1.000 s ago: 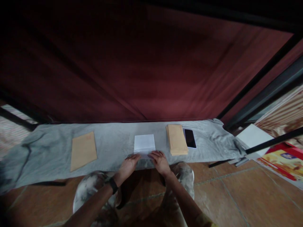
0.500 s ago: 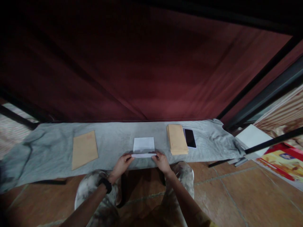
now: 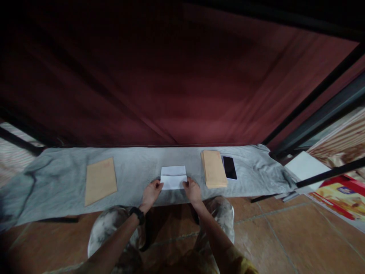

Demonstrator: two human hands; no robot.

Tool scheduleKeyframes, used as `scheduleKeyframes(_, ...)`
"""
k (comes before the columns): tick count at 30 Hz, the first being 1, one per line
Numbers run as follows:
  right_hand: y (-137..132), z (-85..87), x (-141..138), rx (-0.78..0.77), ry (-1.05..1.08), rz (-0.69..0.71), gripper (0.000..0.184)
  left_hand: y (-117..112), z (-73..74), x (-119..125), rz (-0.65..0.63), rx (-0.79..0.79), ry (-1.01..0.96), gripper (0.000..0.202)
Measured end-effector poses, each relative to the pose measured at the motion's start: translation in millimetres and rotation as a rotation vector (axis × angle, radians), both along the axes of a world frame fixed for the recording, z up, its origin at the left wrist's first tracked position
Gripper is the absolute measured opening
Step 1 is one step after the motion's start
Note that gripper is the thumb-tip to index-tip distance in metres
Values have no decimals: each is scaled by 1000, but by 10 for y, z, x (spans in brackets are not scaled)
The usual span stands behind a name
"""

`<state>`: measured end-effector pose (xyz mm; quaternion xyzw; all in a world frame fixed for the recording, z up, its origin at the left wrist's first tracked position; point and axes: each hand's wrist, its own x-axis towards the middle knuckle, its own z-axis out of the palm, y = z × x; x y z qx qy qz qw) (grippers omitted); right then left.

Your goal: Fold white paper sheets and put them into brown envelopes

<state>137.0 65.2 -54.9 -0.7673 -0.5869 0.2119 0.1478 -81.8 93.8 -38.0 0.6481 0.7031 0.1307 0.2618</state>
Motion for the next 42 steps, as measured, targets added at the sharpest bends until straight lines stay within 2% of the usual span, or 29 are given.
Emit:
scheduleKeyframes(9, 131, 90, -48, -53, -42, -31, 22, 42, 144, 109, 52, -52, 134, 21)
scheduleKeyframes(19, 187, 130, -82, -76, -58, -50, 22, 2, 78, 157, 55, -1, 181, 31)
scheduleKeyframes(29, 183, 110, -69, -52, -39, -40, 22, -74, 115, 86, 18, 70, 95, 35)
scheduleKeyframes(32, 191, 97, -67, -43, -38, -38, 22, -188, 45, 75, -101, 249, 105, 36)
scheduleKeyframes(35, 191, 77, -66, -38, -38, -39, 23, -341, -71, 104, -385, 457, 153, 41)
scheduleKeyframes(37, 181, 59, -65, -27, -34, -43, 24, -436, -149, 139, -537, 497, 194, 47)
scheduleKeyframes(39, 165, 42, -66, -18, -29, -47, 24, -508, -214, 171, -581, 493, 241, 53)
scheduleKeyframes(42, 141, 24, -67, -14, -23, -51, 24, -566, -274, 189, -565, 457, 289, 59)
